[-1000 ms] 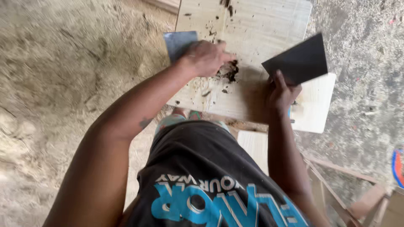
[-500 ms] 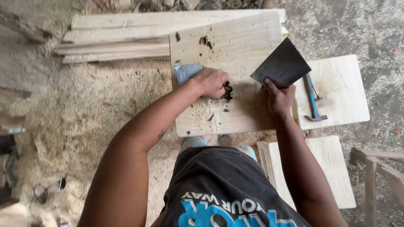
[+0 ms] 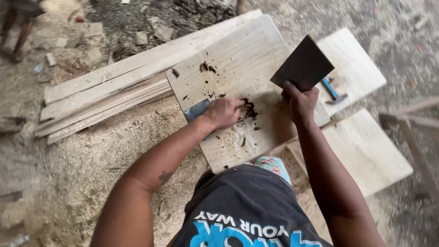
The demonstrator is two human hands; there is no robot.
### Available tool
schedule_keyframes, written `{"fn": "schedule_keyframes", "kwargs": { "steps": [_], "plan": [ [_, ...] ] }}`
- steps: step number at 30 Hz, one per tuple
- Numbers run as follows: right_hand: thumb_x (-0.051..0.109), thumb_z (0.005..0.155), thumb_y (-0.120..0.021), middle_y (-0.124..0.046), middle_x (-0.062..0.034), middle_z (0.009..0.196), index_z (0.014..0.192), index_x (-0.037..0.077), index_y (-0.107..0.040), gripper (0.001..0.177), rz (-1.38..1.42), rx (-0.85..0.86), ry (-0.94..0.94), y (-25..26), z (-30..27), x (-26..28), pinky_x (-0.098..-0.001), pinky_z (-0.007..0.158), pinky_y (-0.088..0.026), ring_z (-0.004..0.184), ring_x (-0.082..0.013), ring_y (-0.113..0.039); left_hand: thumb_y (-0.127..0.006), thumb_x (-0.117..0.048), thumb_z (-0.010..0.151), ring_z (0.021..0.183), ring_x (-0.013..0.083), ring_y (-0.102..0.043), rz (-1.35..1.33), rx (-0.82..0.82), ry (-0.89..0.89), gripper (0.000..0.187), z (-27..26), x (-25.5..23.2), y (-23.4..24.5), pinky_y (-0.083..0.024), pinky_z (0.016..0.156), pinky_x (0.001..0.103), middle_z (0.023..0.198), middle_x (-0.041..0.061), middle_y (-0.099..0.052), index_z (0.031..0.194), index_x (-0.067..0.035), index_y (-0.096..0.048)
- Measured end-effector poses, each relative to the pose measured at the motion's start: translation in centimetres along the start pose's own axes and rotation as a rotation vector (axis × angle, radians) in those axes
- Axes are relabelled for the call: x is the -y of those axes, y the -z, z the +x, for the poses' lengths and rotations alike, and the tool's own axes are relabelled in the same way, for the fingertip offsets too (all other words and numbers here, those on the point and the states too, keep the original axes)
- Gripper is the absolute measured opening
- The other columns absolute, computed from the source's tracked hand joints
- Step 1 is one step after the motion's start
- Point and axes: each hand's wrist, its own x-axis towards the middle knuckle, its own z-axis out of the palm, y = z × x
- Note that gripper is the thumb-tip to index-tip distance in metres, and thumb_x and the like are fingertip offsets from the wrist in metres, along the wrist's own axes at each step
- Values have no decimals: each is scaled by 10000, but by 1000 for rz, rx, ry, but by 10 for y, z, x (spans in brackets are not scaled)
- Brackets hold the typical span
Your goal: The person uses a metal scraper to remove dark, charred material from a hole in a light-colored wooden board. They repeatedly scrape the area and occasionally use a piece of sandpaper to smooth the surface.
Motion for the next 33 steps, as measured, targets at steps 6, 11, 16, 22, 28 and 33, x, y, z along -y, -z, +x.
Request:
{"fn": "schedule_keyframes", "kwargs": {
  "steps": [6, 11, 16, 22, 28, 33],
  "plan": [
    [105, 984, -752, -660, -12, 673, 811, 4, -714, 204, -483, -65, 190, -6, -31, -17, -252, 526, -451, 581, -89, -597, -642, -267, 889, 795, 304, -738, -104, 151, 195, 422, 18, -10, 6, -596, 735, 443, 901, 165, -747, 1220, -7, -623],
    [104, 1003, -746, -675, 0, 706, 852, 11, -720, 179, -479, -62, 279, -7, -28, -13, -245, 553, -463, 619, -75, -612, -689, -242, 830, 672, 293, -688, 40, 67, -13, 284, 6, -19, 16, -577, 629, 448, 733, 174, -672, 952, 12, -662],
    [88, 1013, -749, -664, -5, 696, 844, 7, -716, 191, -475, -69, 259, -7, -28, -19, -244, 537, -448, 607, -76, -602, -590, -71, 874, 572, 189, -630, 147, 439, 307, 141, -35, 28, 65, -579, 555, 365, 730, 111, -656, 899, -7, -712],
    [52, 1004, -737, -678, 0, 751, 902, 10, -718, 112, -290, -38, 265, -11, -29, -21, -243, 599, -481, 667, -82, -625, -484, -101, 1005, 503, 143, -599, 378, 135, 149, 489, -49, 45, 107, -509, 363, 292, 1135, 164, -671, 1491, -51, -507],
    [54, 1015, -731, -681, -20, 721, 886, 10, -725, 137, -481, -73, 333, -15, -27, -16, -250, 562, -471, 624, -96, -624, -493, -147, 991, 634, 169, -642, 184, 159, -183, 300, -5, 19, 40, -543, 447, 343, 1036, 114, -708, 1242, -133, -657],
    [47, 1014, -724, -693, -32, 723, 875, 8, -746, 146, -475, -79, 330, -11, -35, -18, -267, 566, -482, 625, -116, -641, -552, -304, 1042, 645, 209, -579, 99, 255, -12, 238, -2, 25, 36, -545, 624, 429, 763, 85, -618, 965, -86, -609]
  ]
}}
